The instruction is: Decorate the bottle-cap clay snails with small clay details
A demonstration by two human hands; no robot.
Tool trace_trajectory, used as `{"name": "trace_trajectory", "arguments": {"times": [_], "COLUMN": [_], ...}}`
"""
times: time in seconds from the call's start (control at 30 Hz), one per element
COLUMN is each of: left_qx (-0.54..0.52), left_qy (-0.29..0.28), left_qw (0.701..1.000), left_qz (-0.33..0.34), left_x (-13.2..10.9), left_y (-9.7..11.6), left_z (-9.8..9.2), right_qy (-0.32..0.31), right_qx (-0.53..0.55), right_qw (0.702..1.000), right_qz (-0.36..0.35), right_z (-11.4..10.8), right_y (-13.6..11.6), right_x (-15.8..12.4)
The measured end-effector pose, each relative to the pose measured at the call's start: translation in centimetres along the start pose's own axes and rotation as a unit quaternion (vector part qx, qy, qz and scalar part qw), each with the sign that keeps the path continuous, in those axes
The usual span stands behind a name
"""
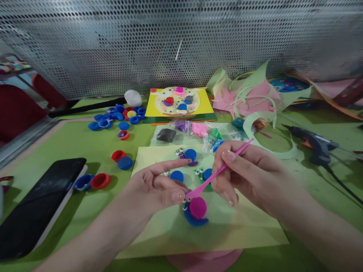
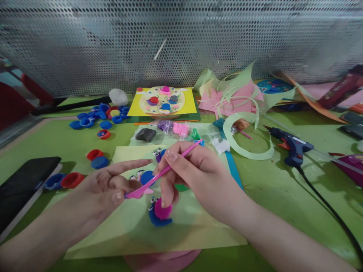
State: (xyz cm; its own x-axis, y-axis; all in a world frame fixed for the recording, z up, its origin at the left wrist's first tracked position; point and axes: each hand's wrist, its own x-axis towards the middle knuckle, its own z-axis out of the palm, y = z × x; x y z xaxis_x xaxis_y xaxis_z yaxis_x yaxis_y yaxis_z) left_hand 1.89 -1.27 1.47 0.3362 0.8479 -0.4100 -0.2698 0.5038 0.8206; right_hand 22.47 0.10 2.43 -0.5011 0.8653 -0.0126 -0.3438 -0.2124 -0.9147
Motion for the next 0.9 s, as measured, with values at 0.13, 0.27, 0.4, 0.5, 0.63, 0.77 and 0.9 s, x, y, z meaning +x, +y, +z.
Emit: {"name": "trace_trajectory", "arguments": {"times": [0.13, 0.27, 0.4, 0.5, 0.63, 0.77, 0.9], "left_qx": [0.003, 0.008, 0.023, 0.031, 0.009, 0.009, 0.016], "left_qy": [0.011, 0.033, 0.040, 0.034, 0.019, 0.017, 0.023], "left_qw": [1.000, 0.999, 0.999, 0.999, 1.000, 1.000, 0.999], "left_qz": [-0.008, -0.026, -0.022, -0.017, -0.014, -0.020, -0.017], "left_x": [0.04, 0.02, -0.07, -0.08, -0.07, -0.01, 0.06], "left_y": [-0.06, -0.01, -0.01, -0.04, -0.08, -0.17, -0.24], "left_z": [0.27, 0.58, 0.62, 0.51, 0.36, 0.28, 0.16], "right_qy": [0.005, 0.005, 0.007, 0.011, 0.013, 0.011, 0.007], "right_qx": [0.003, 0.009, 0.005, 0.002, -0.001, 0.000, 0.004], "right_qw": [1.000, 1.000, 1.000, 1.000, 1.000, 1.000, 1.000], "right_qz": [0.002, 0.005, 0.005, 0.003, 0.002, -0.002, -0.001], "right_z": [-0.09, -0.14, -0.03, -0.02, -0.07, -0.07, -0.07], "right_y": [0.07, 0.14, 0.11, 0.09, 0.04, -0.02, 0.00], "right_x": [0.00, 0.16, 0.22, 0.19, 0.19, 0.20, 0.14]}}
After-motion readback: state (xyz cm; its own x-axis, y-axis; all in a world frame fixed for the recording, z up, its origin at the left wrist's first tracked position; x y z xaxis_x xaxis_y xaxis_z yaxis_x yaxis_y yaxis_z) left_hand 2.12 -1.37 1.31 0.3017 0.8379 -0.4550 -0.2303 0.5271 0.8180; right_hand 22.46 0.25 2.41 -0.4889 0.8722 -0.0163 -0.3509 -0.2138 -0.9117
